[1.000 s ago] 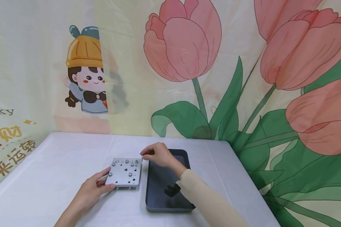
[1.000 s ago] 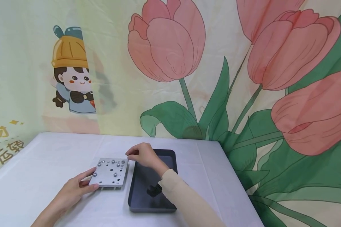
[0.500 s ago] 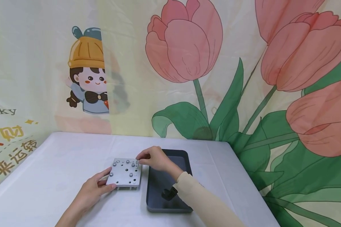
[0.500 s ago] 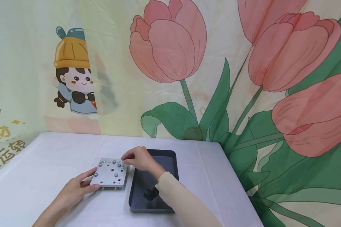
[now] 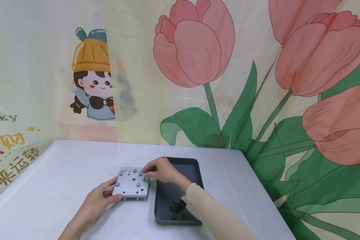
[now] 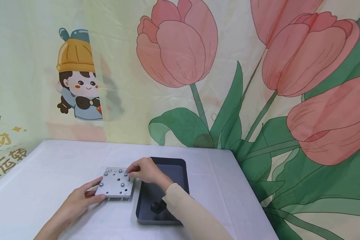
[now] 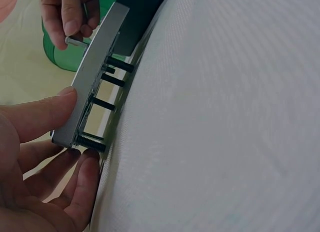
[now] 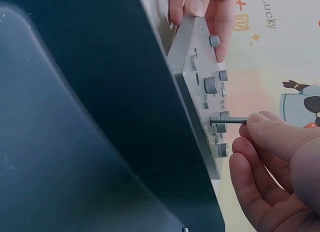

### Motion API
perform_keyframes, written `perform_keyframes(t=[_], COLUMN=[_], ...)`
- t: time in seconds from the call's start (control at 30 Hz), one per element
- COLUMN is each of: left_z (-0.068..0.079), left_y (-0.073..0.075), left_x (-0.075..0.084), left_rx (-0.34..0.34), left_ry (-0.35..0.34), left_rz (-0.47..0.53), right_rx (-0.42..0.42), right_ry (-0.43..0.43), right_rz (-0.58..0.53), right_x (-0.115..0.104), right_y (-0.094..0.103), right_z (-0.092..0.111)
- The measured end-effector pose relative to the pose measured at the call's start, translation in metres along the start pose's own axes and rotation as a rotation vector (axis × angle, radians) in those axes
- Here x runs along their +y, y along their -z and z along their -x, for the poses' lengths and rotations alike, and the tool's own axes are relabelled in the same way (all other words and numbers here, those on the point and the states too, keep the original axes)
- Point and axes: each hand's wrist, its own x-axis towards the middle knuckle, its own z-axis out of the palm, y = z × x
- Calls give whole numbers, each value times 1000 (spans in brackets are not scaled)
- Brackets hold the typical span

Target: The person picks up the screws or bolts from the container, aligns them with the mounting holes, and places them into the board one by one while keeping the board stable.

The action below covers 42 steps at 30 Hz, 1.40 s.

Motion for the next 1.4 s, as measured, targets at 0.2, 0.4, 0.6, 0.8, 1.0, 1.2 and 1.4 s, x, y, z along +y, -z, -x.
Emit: perform_keyframes(t=[0.2,0.4,0.6,0.8,1.0,1.2,1.4], left_z=[0,0,1,1,3,3,4], left_y=[0,1,1,1,1,0,-1], left_x=[0,-1,0,-1,-1,-1,0], left_rx=[2,4,8,7,11,11,15], left_ry=[-13,-12,-7,-14,-19,-38,-34], left_rz=[-8,-19,-13,-8,-7,12,12], right_rx=[-14,-40,-45,-49,-44,2,82], right_ry=[-7,1,-1,-10,4,-37,-78], right_rz=[39,71,73,69,68,27,51], right_x=[1,6,4,3,5,13,29], right_y=[-3,-6,-7,-7,-2,19,43], right_z=[1,0,-1,0,1,3,7])
